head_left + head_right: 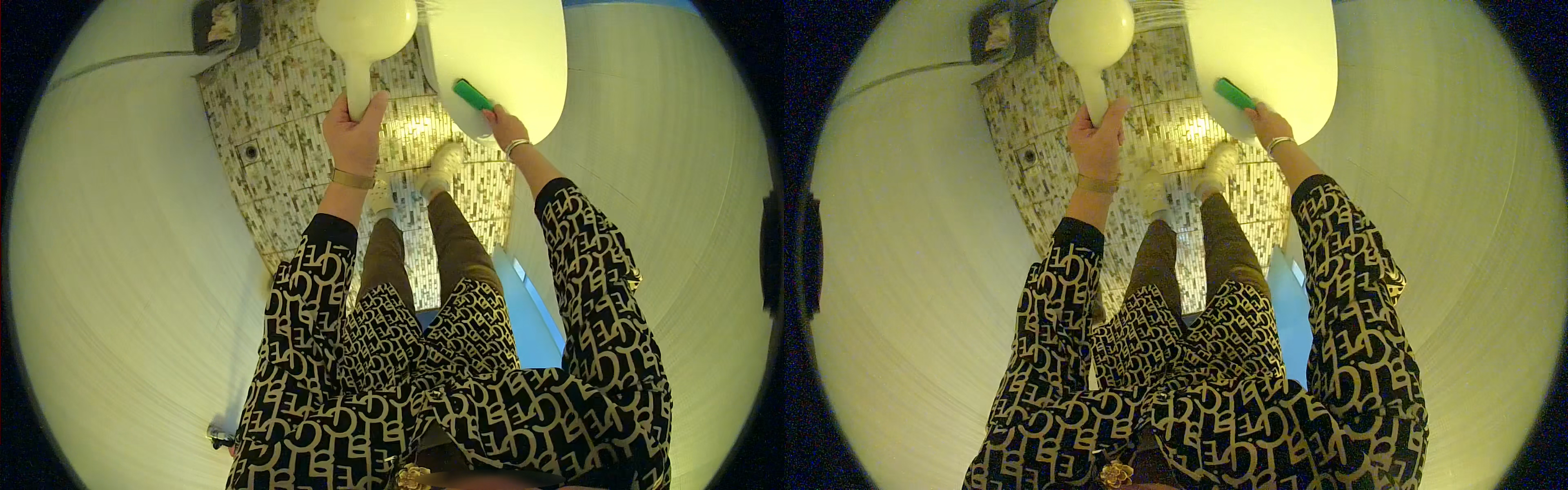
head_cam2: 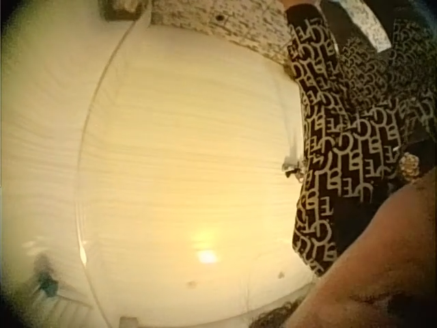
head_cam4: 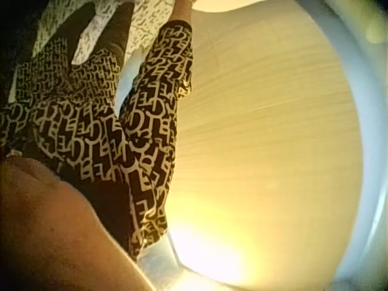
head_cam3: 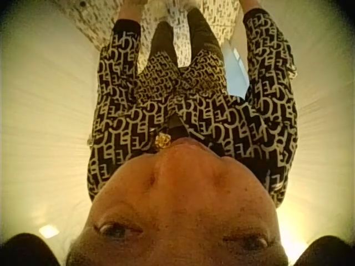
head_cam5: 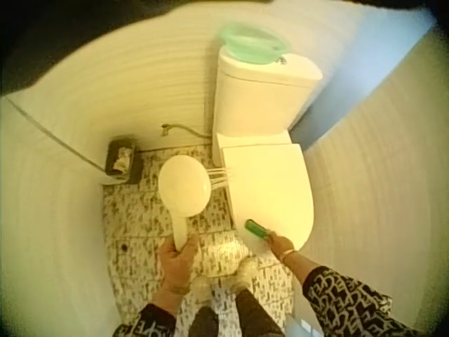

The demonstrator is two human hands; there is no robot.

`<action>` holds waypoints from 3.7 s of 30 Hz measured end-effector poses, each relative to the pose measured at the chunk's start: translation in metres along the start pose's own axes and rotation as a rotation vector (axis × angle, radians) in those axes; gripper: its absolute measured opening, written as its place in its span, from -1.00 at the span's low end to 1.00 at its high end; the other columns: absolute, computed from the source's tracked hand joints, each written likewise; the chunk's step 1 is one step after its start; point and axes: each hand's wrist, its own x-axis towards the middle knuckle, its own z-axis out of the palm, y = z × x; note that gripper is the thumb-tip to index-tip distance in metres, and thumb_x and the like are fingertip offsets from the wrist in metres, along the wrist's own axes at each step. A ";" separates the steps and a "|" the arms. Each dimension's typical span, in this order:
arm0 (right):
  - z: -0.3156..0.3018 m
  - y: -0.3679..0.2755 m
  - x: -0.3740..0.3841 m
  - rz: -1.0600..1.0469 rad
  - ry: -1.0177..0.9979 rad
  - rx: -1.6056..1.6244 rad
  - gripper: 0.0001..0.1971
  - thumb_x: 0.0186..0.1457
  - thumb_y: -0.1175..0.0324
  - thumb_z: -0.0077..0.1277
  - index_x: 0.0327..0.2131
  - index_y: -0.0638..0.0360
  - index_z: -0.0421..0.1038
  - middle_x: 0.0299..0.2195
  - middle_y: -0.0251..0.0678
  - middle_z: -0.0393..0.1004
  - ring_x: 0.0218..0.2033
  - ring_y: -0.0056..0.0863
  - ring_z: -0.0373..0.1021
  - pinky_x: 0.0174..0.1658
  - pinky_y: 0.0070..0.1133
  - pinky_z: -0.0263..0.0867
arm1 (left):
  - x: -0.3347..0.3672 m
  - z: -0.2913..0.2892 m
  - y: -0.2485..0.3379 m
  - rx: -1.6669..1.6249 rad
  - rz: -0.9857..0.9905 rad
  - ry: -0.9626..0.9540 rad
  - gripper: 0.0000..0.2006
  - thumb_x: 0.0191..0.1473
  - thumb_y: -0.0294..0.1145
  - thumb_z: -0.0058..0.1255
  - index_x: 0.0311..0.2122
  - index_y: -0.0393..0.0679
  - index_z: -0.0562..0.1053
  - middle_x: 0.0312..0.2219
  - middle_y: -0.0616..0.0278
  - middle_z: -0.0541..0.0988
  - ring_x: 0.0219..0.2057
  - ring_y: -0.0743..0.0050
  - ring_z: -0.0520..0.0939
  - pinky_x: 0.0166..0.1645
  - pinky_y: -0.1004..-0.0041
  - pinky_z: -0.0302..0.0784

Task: Scrubbing the inside and outside of a toilet bowl using a brush and rinsing with water.

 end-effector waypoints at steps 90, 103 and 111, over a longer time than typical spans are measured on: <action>-0.119 -0.108 -0.021 -0.337 -0.047 2.020 -0.75 0.13 0.28 -0.06 -0.18 0.22 0.37 -0.25 -0.23 0.51 -0.32 -0.41 0.48 -0.26 -0.43 0.46 | -0.074 0.038 0.021 0.432 0.270 -0.300 -0.78 -0.06 -0.30 0.14 -0.48 -0.23 0.43 -0.69 0.29 0.43 -0.67 0.63 0.37 -0.58 0.52 0.26; -0.133 -0.150 -0.057 -0.149 0.267 2.317 -0.59 -0.14 0.59 -0.19 -0.11 0.24 0.20 -0.42 -0.17 0.40 -0.46 -0.40 0.35 -0.41 -0.55 0.29 | 0.004 0.103 0.015 0.451 0.211 -0.310 -0.75 -0.08 -0.23 0.09 -0.37 -0.22 0.45 -0.57 0.10 0.50 -0.57 0.31 0.49 -0.46 0.41 0.36; -0.114 -0.125 -0.060 -0.171 0.209 2.260 -0.67 0.23 0.26 -0.28 0.01 0.19 0.10 -0.28 -0.09 0.45 -0.18 -0.22 0.41 -0.08 -0.34 0.34 | -0.003 0.125 -0.036 0.452 0.371 -0.169 -0.72 0.14 -0.29 -0.20 -0.34 -0.33 0.43 -0.41 0.07 0.52 -0.43 0.30 0.55 -0.37 0.36 0.42</action>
